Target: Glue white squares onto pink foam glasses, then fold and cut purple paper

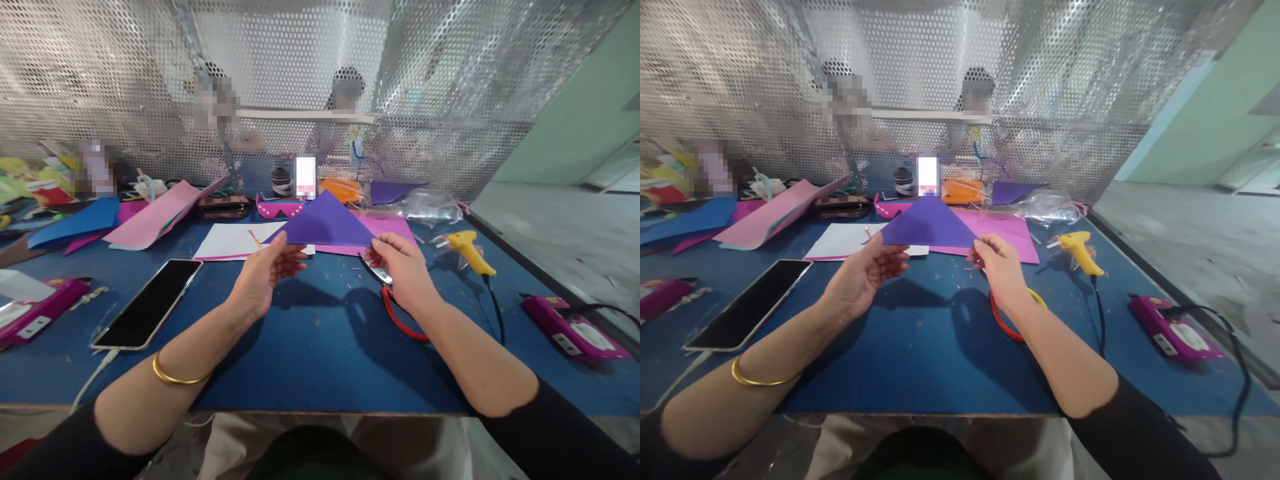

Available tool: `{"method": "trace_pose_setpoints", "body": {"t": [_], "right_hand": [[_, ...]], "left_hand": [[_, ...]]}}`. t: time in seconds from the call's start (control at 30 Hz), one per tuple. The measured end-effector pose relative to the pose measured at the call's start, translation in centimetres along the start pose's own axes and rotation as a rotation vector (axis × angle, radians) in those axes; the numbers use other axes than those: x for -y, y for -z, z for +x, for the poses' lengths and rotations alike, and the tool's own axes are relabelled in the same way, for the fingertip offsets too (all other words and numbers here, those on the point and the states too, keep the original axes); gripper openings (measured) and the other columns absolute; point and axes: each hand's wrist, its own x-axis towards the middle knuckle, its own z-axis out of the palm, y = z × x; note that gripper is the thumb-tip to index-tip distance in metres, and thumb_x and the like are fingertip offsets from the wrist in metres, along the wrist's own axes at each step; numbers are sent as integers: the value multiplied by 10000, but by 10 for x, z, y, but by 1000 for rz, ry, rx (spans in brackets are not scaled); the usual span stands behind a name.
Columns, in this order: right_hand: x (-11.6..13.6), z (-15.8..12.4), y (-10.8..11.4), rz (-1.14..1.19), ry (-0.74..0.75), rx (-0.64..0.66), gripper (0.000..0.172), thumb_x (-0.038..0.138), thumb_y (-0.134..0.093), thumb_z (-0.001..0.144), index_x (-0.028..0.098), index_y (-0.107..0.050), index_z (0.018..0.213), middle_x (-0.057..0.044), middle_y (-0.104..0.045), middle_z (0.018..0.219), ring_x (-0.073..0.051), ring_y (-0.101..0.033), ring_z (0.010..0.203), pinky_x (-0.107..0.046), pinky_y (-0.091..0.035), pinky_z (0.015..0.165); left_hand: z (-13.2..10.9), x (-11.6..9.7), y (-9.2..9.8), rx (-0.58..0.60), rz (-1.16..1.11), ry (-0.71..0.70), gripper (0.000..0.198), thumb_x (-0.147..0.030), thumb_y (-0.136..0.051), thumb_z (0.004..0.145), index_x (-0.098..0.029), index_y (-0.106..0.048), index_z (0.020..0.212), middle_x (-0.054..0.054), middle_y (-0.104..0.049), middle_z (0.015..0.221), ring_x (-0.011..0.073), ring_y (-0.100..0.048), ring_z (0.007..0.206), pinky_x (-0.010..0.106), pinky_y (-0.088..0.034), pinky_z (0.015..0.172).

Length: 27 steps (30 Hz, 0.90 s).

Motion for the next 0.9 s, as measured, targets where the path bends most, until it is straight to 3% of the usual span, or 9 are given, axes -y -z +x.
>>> {"method": "trace_pose_setpoints", "body": {"t": [0.1, 0.2, 0.33, 0.47, 0.7, 0.8, 0.9], "right_hand": [[9, 8, 11, 23, 20, -58, 153, 354, -650, 717, 217, -583, 696, 5, -639, 661, -131, -604, 631, -272, -471, 621], [18, 15, 24, -2, 54, -7, 127, 320, -672, 692, 209, -612, 681, 14, -632, 611, -125, -602, 600, -271, -477, 625], [21, 21, 33, -63, 91, 42, 138, 316, -704, 679, 192, -645, 674, 21, -624, 583, -111, -580, 560, -257, -468, 603], [14, 20, 29, -88, 68, 55, 214, 372, -735, 670, 185, -633, 646, 35, -588, 531, -97, -529, 512, -246, -442, 556], [5, 18, 19, -93, 19, 101, 310, 463, -710, 686, 186, -594, 610, 14, -596, 533, -104, -540, 492, -251, -440, 526], [8, 20, 23, -121, 15, 100, 294, 474, -630, 766, 183, -628, 722, -25, -666, 665, -129, -597, 560, -268, -458, 553], [12, 16, 37, -553, 108, 112, 209, 364, -583, 822, 187, -657, 906, -53, -712, 811, -182, -657, 716, -323, -488, 677]], "left_hand": [[3, -5, 5, -58, -35, -10, 530, -677, -607, 754, -174, -765, 811, 96, -760, 869, 192, -680, 712, 302, -509, 667], [4, -8, 7, -65, 24, 8, 487, -640, -653, 740, -178, -776, 835, 99, -755, 873, 190, -667, 719, 290, -495, 656], [-3, -8, 2, 92, 254, -7, 352, -525, -761, 686, -184, -783, 772, 73, -736, 751, 172, -639, 670, 277, -476, 647], [-10, -3, -6, 250, 496, -7, 244, -444, -788, 659, -202, -755, 663, 27, -673, 605, 149, -574, 553, 262, -426, 550], [-18, 7, -12, 495, 678, 156, 358, -458, -767, 665, -197, -630, 462, 11, -554, 459, 137, -480, 439, 263, -346, 471], [-17, 6, -13, 415, 567, 182, 342, -414, -779, 647, -193, -622, 439, 5, -542, 443, 122, -465, 429, 262, -353, 484], [-13, 5, -11, 195, 377, 141, 336, -392, -800, 634, -183, -621, 441, 9, -554, 441, 114, -471, 436, 265, -371, 506]]}}
